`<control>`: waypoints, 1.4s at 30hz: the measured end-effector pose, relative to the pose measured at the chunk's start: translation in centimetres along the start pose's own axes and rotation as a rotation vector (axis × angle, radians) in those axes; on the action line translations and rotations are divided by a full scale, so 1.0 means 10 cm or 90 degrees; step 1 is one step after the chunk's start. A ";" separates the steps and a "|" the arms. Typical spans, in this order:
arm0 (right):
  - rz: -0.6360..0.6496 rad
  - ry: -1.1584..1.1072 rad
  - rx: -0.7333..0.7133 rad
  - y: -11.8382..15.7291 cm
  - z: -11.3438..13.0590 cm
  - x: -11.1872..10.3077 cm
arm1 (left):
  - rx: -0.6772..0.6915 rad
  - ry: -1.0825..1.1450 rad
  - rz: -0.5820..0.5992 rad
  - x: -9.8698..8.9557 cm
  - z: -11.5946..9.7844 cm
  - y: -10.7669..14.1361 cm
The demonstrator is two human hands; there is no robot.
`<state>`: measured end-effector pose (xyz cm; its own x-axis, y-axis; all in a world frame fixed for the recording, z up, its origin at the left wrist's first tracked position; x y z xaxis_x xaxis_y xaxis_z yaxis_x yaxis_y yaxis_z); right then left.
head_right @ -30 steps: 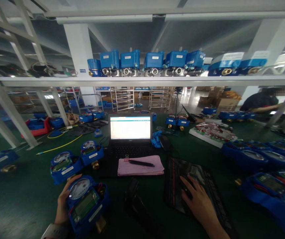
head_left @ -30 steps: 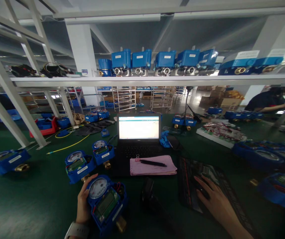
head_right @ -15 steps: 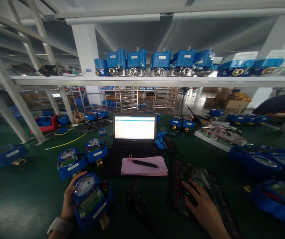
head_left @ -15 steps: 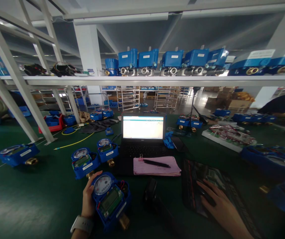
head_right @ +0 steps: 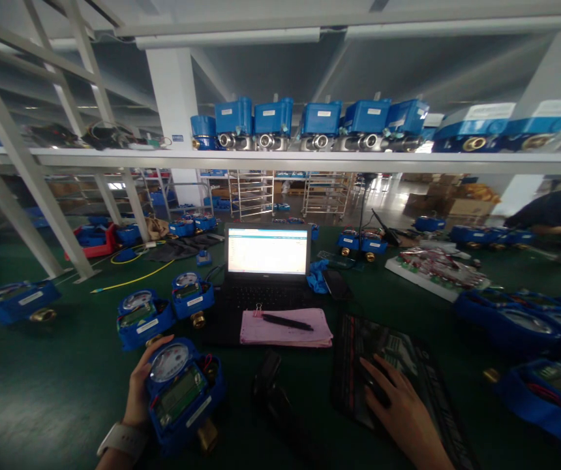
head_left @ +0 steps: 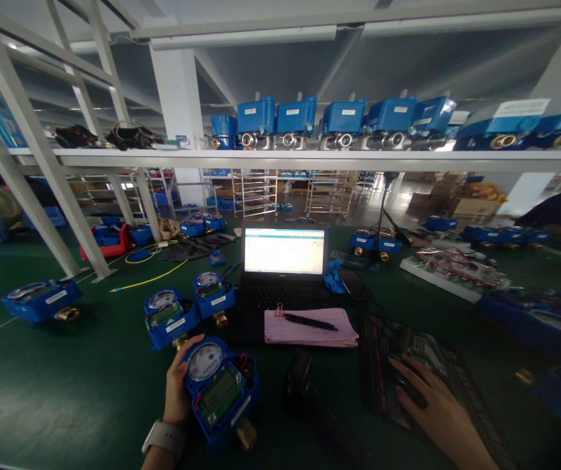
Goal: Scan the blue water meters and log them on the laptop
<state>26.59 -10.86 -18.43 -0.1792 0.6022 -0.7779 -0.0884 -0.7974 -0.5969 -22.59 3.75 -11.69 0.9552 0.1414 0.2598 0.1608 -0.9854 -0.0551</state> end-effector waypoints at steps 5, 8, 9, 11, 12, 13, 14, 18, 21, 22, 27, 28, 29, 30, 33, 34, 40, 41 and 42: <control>0.005 0.018 -0.003 0.00 0.01 0.00 | 0.007 0.001 -0.001 -0.01 0.02 -0.01; 0.000 0.016 0.005 0.01 0.01 0.00 | 0.010 -0.001 -0.002 -0.02 0.03 -0.02; 0.000 0.014 0.005 0.01 0.01 0.00 | 0.010 -0.003 -0.002 -0.02 0.04 -0.02; 0.001 0.011 0.008 0.02 0.00 0.01 | 0.010 -0.007 -0.003 -0.03 0.04 -0.02; 0.002 0.009 0.009 0.02 -0.01 0.02 | 0.009 -0.009 -0.004 -0.03 0.04 -0.02; 0.005 0.007 0.011 0.02 -0.01 0.02 | 0.009 -0.011 -0.005 -0.02 0.04 -0.02; 0.008 0.005 0.015 0.02 -0.01 0.02 | 0.009 -0.012 -0.005 -0.02 0.03 -0.02; 0.020 -0.005 0.038 0.02 -0.01 0.02 | 0.016 -0.013 -0.004 -0.01 0.01 -0.01; 0.022 -0.010 0.052 0.02 -0.01 0.02 | 0.018 -0.010 0.000 0.00 0.00 -0.01; 0.022 -0.007 0.060 0.02 -0.02 0.02 | 0.019 -0.009 0.001 0.00 0.00 0.00; 0.017 0.010 0.103 0.02 -0.06 0.03 | 0.020 -0.006 0.001 -0.01 0.01 -0.02; 0.017 0.011 0.108 0.02 -0.06 0.04 | 0.021 -0.007 0.002 -0.02 0.01 -0.03; 0.019 0.011 0.113 0.03 -0.06 0.04 | 0.021 -0.009 0.004 -0.03 0.01 -0.04; 0.019 0.013 0.118 0.02 -0.06 0.04 | 0.019 -0.012 0.007 -0.04 0.01 -0.05; 0.018 0.014 0.125 0.01 -0.04 0.03 | 0.018 -0.019 0.013 -0.06 0.01 -0.08; 0.016 0.013 0.124 0.01 -0.03 0.02 | 0.019 -0.020 0.014 -0.06 0.01 -0.08; 0.014 0.014 0.144 -0.01 -0.01 0.00 | 0.024 -0.018 0.007 -0.01 -0.02 -0.01; 0.014 0.014 0.147 -0.01 -0.01 0.00 | 0.023 -0.017 0.007 0.00 -0.03 0.00; 0.014 0.013 0.150 0.00 -0.01 0.01 | 0.020 -0.017 0.007 0.01 -0.03 0.01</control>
Point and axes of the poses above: each hand's wrist, its own y-axis away from the middle knuckle, its own x-axis out of the palm, z = x × y, the point moved 2 cm from there along -y, towards the middle knuckle, and after that the axes turned 6 degrees about -y, right-handed, at the moved point
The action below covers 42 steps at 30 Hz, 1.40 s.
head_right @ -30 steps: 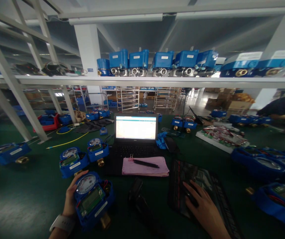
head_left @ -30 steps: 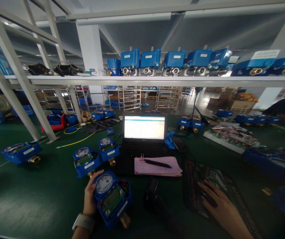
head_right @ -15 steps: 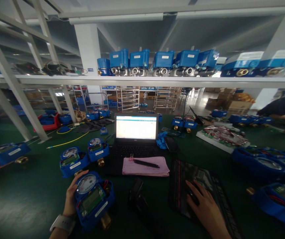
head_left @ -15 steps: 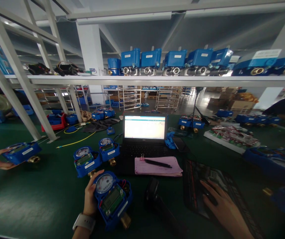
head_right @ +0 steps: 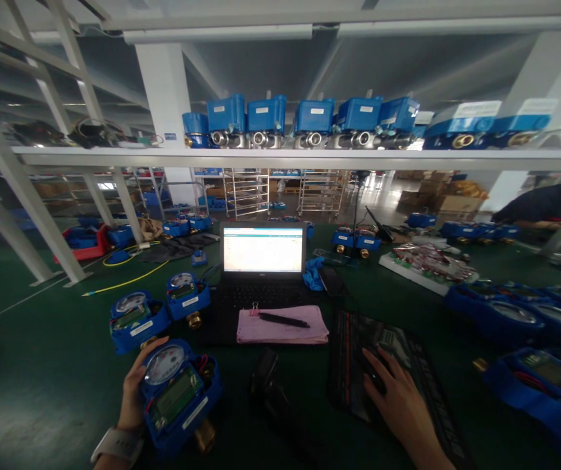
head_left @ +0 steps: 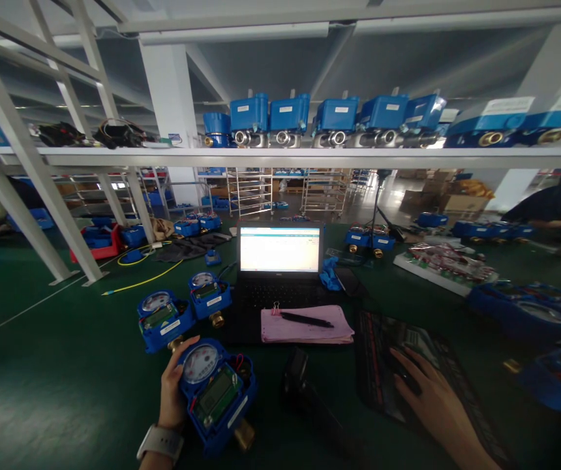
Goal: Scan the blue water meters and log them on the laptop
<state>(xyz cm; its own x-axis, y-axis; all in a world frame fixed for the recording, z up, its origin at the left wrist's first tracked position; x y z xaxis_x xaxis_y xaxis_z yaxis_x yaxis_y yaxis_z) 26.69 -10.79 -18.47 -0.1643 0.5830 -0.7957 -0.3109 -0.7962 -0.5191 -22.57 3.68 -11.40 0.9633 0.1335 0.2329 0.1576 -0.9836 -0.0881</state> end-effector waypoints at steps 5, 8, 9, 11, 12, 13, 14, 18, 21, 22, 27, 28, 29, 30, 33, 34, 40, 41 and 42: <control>-0.011 -0.010 -0.005 0.00 -0.01 0.01 | -0.007 -0.006 0.005 -0.03 0.01 -0.03; -0.014 -0.006 -0.008 0.00 -0.01 0.01 | -0.014 -0.012 0.010 -0.06 0.04 -0.07; -0.018 -0.003 -0.008 0.00 -0.01 0.01 | -0.016 -0.013 0.011 -0.07 0.04 -0.07; -0.026 0.002 -0.011 0.00 -0.01 0.01 | -0.013 -0.010 0.009 -0.07 0.05 -0.07; -0.027 0.004 -0.013 0.00 -0.01 0.02 | -0.010 -0.008 0.006 -0.06 0.05 -0.07; -0.026 0.005 -0.015 0.00 -0.01 0.02 | -0.007 -0.005 0.004 -0.05 0.04 -0.06; -0.022 0.005 -0.015 0.00 -0.02 0.02 | -0.005 -0.003 0.001 -0.05 0.04 -0.05; -0.014 -0.001 -0.014 -0.01 -0.05 0.04 | -0.004 -0.005 -0.006 -0.02 0.03 -0.02; -0.009 -0.004 -0.016 -0.01 -0.05 0.03 | -0.004 -0.008 -0.007 -0.02 0.03 -0.02; -0.006 -0.005 -0.017 -0.01 -0.05 0.03 | -0.004 -0.008 -0.008 -0.03 0.03 -0.02; 0.003 -0.005 -0.032 0.00 -0.02 0.02 | -0.006 -0.009 -0.010 -0.04 0.06 -0.03; -0.001 -0.003 -0.034 0.00 -0.02 0.02 | -0.007 -0.008 -0.010 -0.04 0.06 -0.03; -0.007 0.001 -0.033 0.01 -0.02 0.02 | -0.007 -0.007 -0.009 -0.04 0.06 -0.03; -0.015 0.006 -0.031 0.01 -0.02 0.01 | -0.007 -0.006 -0.007 -0.04 0.06 -0.02; -0.028 0.016 -0.028 0.01 -0.02 0.00 | -0.006 -0.002 -0.003 -0.03 0.04 -0.01; -0.029 0.015 -0.026 0.02 -0.02 0.00 | -0.006 -0.001 -0.003 -0.02 0.03 -0.01; -0.015 -0.006 -0.024 0.01 0.00 0.00 | -0.011 0.003 0.000 -0.01 0.00 -0.01; -0.010 -0.010 -0.024 0.01 0.00 0.00 | -0.012 0.001 -0.001 -0.01 0.00 0.00; -0.005 -0.014 -0.024 0.00 0.00 0.01 | -0.015 0.000 -0.001 -0.01 0.00 0.00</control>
Point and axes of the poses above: each hand's wrist, its own y-axis away from the middle knuckle, its own x-axis out of the palm, z = x × y, the point moved 2 cm from there along -y, towards the middle knuckle, and after that the axes turned 6 degrees about -y, right-handed, at the moved point
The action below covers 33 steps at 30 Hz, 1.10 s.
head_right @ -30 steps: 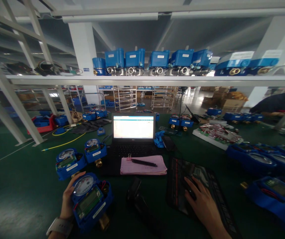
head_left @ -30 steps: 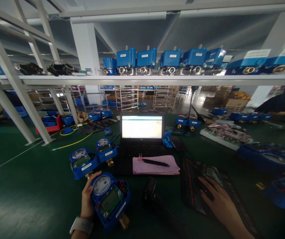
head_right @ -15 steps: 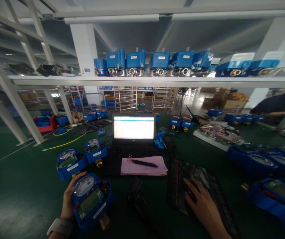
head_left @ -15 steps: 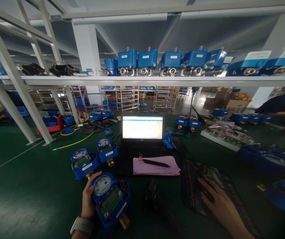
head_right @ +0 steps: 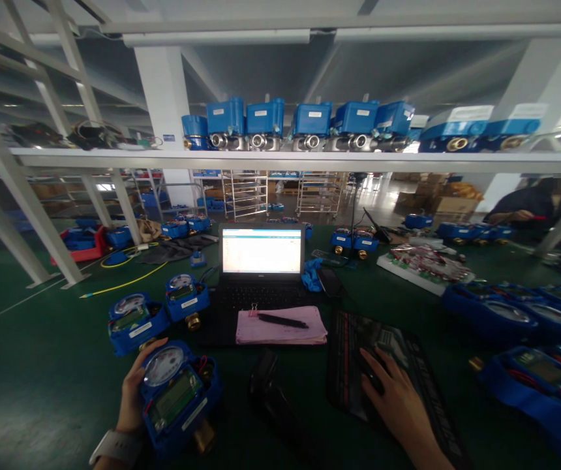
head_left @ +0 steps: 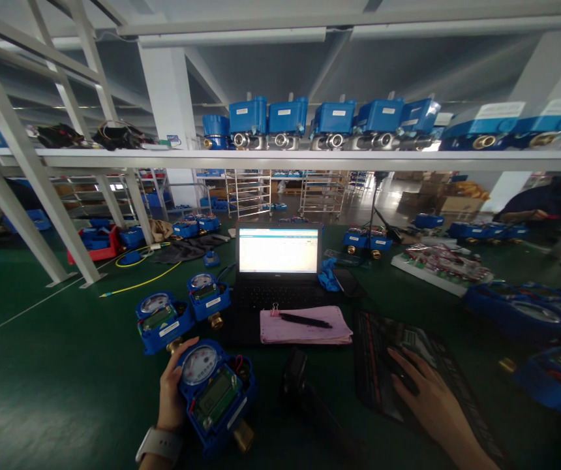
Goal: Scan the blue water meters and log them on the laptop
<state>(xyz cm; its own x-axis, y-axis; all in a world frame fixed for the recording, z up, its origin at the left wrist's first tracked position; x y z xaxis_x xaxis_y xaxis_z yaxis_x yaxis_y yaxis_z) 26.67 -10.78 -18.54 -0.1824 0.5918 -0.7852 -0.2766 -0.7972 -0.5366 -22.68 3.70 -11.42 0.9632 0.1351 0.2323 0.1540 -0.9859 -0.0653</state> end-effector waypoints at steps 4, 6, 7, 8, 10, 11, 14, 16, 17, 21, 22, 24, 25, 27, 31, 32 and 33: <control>0.009 0.006 0.006 0.00 -0.01 0.02 | -0.010 -0.003 0.001 0.00 0.00 0.01; 0.009 0.010 0.009 0.00 -0.02 0.03 | -0.009 -0.004 0.001 -0.01 0.00 0.01; 0.010 0.011 0.009 0.00 -0.03 0.03 | -0.008 -0.003 0.001 -0.01 0.00 0.01; 0.013 0.010 0.007 0.00 -0.03 0.03 | -0.006 -0.003 0.002 -0.01 0.01 0.00; 0.018 0.010 0.004 0.00 -0.03 0.03 | -0.005 -0.001 0.002 -0.01 0.01 0.00; 0.018 0.009 0.001 0.00 -0.03 0.03 | -0.004 -0.001 0.003 -0.01 0.01 -0.01; 0.004 0.005 -0.007 -0.01 -0.02 0.03 | -0.005 -0.002 0.007 -0.02 0.02 -0.02; -0.006 0.005 -0.016 -0.01 -0.02 0.03 | -0.003 -0.002 0.008 -0.02 0.02 -0.03; -0.007 0.006 -0.021 -0.01 -0.02 0.03 | -0.002 -0.003 0.008 -0.02 0.02 -0.04; -0.001 0.009 -0.020 -0.01 -0.01 0.03 | -0.001 -0.005 0.003 -0.01 0.01 -0.02; 0.002 0.010 -0.016 -0.01 -0.01 0.03 | -0.004 -0.004 0.003 -0.01 0.01 -0.01; 0.006 0.011 -0.012 -0.01 -0.02 0.03 | -0.008 -0.001 0.002 0.00 0.00 0.00; 0.007 0.011 -0.010 -0.01 -0.02 0.03 | -0.009 -0.001 0.003 0.01 0.00 0.01; 0.009 0.011 -0.008 -0.01 -0.03 0.03 | -0.010 0.000 0.003 0.01 0.00 0.00; 0.007 0.014 -0.015 0.00 -0.04 0.05 | -0.005 -0.004 0.003 -0.02 0.03 -0.03; 0.005 0.016 -0.015 0.00 -0.04 0.05 | -0.003 -0.004 0.003 -0.03 0.03 -0.04; 0.003 0.017 -0.015 0.00 -0.05 0.05 | -0.001 -0.004 0.003 -0.04 0.04 -0.05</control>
Point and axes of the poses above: each hand's wrist, its own y-axis away from the middle knuckle, its own x-axis out of the palm, z = x × y, the point moved 2 cm from there along -y, towards the middle knuckle, and after that the axes turned 6 degrees about -y, right-handed, at the moved point
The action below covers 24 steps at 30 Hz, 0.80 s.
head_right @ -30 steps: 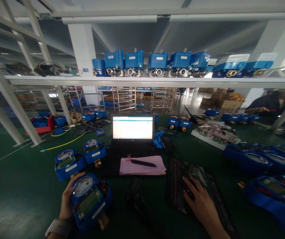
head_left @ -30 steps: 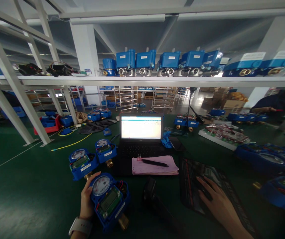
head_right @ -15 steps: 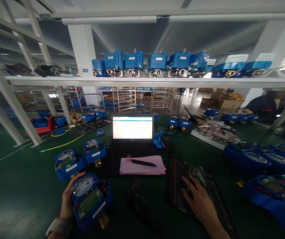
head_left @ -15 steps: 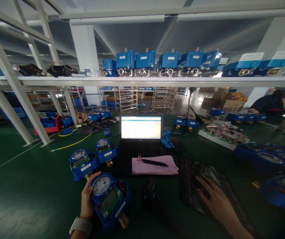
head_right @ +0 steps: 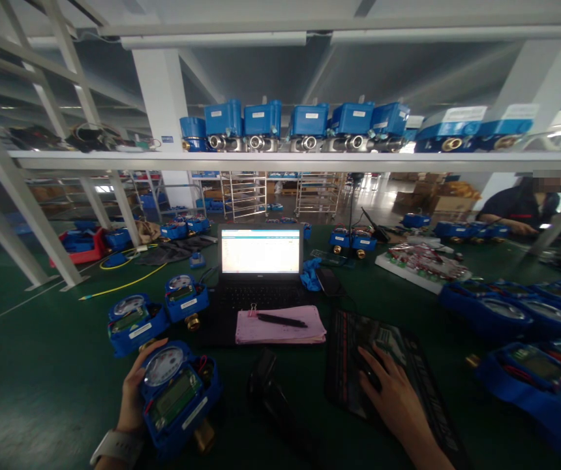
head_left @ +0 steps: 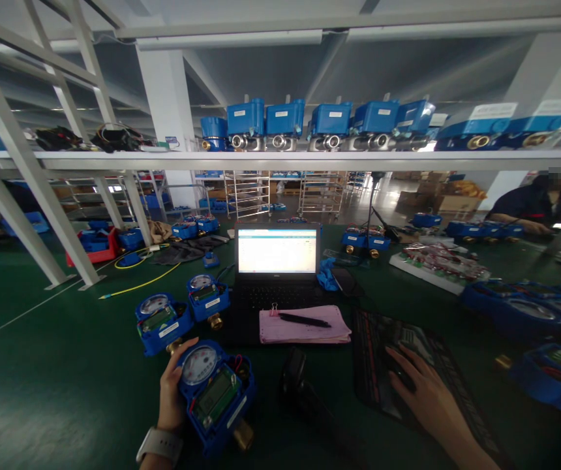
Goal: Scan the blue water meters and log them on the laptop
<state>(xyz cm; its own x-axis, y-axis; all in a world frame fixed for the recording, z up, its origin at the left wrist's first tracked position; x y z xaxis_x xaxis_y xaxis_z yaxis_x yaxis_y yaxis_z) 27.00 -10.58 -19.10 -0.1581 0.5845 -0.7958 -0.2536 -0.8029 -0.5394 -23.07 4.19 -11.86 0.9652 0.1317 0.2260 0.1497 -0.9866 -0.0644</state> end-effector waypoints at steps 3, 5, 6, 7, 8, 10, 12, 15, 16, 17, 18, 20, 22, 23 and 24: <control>-0.001 -0.001 -0.002 0.00 0.00 0.00 | -0.007 -0.002 0.007 -0.02 0.01 -0.03; 0.000 0.000 -0.004 0.00 0.00 -0.01 | -0.012 -0.003 0.011 -0.02 0.01 -0.04; -0.001 0.002 -0.004 0.01 0.00 -0.01 | -0.011 -0.003 0.010 -0.01 0.00 -0.03; -0.003 0.004 -0.003 0.01 -0.01 -0.01 | -0.008 -0.001 0.007 0.00 0.00 -0.02; -0.004 0.004 -0.004 0.01 -0.01 -0.01 | -0.004 0.000 0.004 0.01 -0.01 -0.01; -0.005 0.003 -0.008 0.01 -0.02 0.00 | 0.002 0.003 -0.001 0.03 -0.02 0.02; -0.010 0.000 -0.012 0.02 -0.03 0.01 | 0.002 0.004 -0.002 0.05 -0.03 0.05; -0.013 -0.006 -0.008 0.01 -0.03 0.02 | 0.000 0.002 -0.002 0.06 -0.05 0.06; -0.010 -0.007 -0.006 0.01 -0.03 0.02 | 0.001 0.001 -0.003 0.06 -0.05 0.06; -0.006 -0.008 -0.002 0.01 -0.02 0.01 | 0.004 -0.001 -0.004 0.06 -0.06 0.06; -0.003 -0.008 0.004 0.01 -0.02 0.01 | 0.006 -0.002 -0.004 0.06 -0.06 0.06; 0.003 -0.011 0.012 0.00 0.00 -0.01 | 0.009 -0.003 -0.006 0.06 -0.07 0.06; 0.009 -0.015 0.018 0.00 0.02 -0.02 | 0.010 -0.003 -0.006 0.06 -0.07 0.06; 0.012 -0.015 0.019 0.00 0.02 -0.03 | 0.011 -0.002 -0.007 0.06 -0.07 0.06; 0.014 -0.015 0.021 0.00 0.03 -0.04 | 0.012 -0.001 -0.008 0.06 -0.07 0.06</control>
<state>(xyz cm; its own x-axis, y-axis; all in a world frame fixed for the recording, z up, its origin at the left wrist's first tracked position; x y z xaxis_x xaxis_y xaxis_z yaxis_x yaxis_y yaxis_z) 26.80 -10.78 -18.69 -0.1871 0.5695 -0.8004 -0.2816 -0.8117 -0.5117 -22.55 3.64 -11.13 0.9636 0.1441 0.2250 0.1657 -0.9829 -0.0802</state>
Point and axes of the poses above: each hand's wrist, its own y-axis away from the middle knuckle, its own x-axis out of the palm, z = x × y, the point moved 2 cm from there along -y, towards the middle knuckle, and after that the axes turned 6 degrees about -y, right-handed, at the moved point
